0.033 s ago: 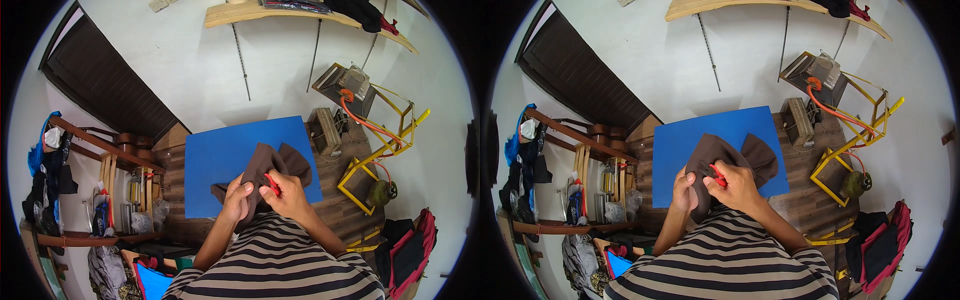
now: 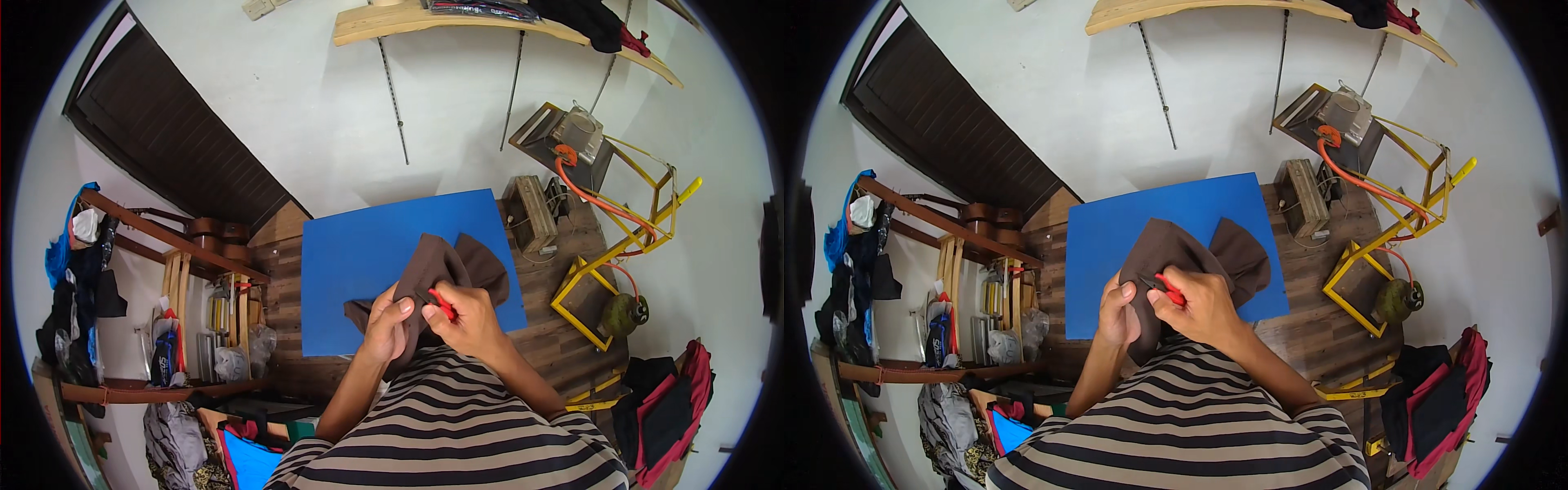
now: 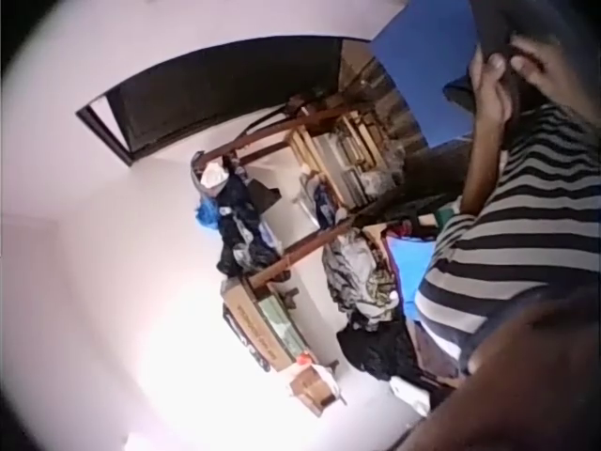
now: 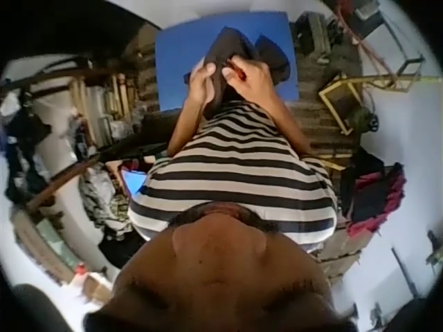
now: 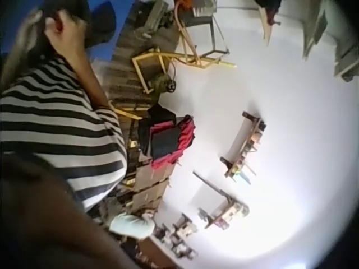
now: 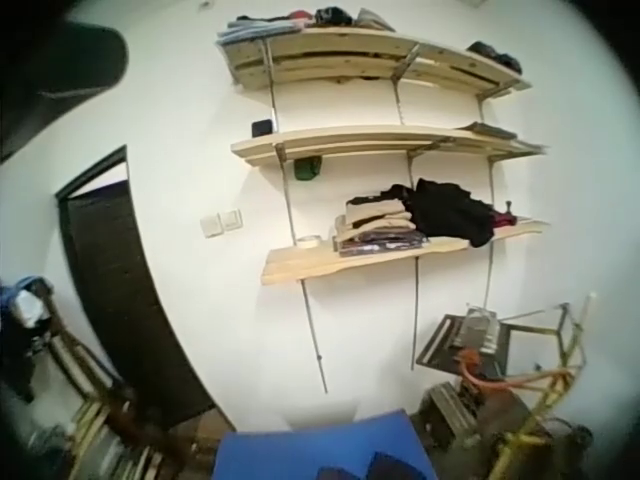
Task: Cutting a piece of brown fabric using a pair of red scissors on a blue table.
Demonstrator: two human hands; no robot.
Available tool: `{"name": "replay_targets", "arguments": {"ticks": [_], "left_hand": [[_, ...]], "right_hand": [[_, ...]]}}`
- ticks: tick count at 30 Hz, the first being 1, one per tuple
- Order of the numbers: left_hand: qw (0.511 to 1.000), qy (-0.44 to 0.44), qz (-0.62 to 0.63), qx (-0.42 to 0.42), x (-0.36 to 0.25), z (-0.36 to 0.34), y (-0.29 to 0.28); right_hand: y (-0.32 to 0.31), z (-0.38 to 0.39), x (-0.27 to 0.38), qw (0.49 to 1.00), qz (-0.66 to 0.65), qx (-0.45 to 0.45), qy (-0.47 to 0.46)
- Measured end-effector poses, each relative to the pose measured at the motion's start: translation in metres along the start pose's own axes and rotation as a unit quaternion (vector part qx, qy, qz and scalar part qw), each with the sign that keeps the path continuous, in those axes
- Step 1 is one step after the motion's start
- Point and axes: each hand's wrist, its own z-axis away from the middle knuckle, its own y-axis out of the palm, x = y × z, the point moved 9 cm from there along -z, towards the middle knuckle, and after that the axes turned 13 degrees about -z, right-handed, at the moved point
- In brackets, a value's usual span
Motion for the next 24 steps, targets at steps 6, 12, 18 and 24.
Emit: {"name": "replay_targets", "arguments": {"ticks": [6, 12, 18, 24], "left_hand": [[0.999, -0.015, -0.042, -0.029, -0.001, 0.002, -0.008], [0.999, -0.038, -0.017, 0.014, -0.005, 0.002, -0.012], [0.984, 0.026, -0.178, 0.006, -0.039, -0.018, -0.014], [0.865, -0.139, -0.480, 0.039, -0.039, -0.011, -0.034]], "right_hand": [[-0.019, -0.004, -0.006, 0.998, -0.027, -0.056, 0.003], [-0.030, -0.025, -0.049, 0.961, -0.216, -0.059, 0.163], [-0.046, -0.030, -0.044, 0.957, -0.209, -0.128, 0.157], [-0.054, -0.039, -0.034, 0.966, -0.192, -0.119, 0.122]]}}
